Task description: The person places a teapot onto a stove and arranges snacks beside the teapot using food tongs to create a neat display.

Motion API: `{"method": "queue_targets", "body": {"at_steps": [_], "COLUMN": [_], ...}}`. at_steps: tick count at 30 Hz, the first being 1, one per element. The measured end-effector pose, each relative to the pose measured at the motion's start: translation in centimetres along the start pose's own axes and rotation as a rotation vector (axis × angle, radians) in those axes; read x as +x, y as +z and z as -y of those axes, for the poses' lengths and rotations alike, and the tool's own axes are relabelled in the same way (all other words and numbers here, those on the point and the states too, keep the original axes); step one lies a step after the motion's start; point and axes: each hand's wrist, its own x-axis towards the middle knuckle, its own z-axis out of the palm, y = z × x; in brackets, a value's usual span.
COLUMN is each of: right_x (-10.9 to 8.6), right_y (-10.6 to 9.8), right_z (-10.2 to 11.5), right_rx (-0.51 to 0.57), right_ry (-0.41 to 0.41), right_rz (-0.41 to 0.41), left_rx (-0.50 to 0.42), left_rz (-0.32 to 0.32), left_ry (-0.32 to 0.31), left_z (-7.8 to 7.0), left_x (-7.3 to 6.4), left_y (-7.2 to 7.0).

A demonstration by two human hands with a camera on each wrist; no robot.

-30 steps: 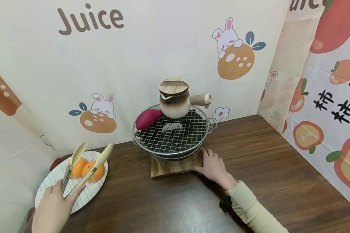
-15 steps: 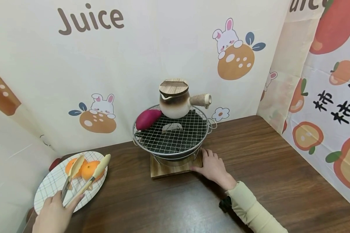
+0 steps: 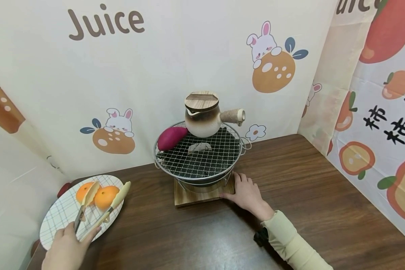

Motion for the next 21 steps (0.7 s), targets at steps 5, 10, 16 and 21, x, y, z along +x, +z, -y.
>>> {"method": "queue_targets", "body": {"at_steps": [5,10,16,21], "right_x": [0.0,-0.1,0.0,-0.1], "right_y": [0.0,0.0,-0.1,0.0], "right_z": [0.0,0.0,-0.2,-0.1], "right_rx": [-0.001,0.000,-0.006,-0.001], "right_ry": [-0.006,-0.005,-0.004,-0.001], "right_rz": [-0.005,0.000,-0.007,0.002], "left_rx": [-0.017,-0.017,0.005,0.002], "left_rz": [-0.030,-0.012,0.068,0.087], "left_ry": [0.027,0.028,0.127,0.130], "left_z": [-0.5,-0.9,-1.5,-1.4], "left_x": [-0.4,-0.6,-0.2,0.3], "left_y": [0.2,0.1,-0.5,-0.1]}}
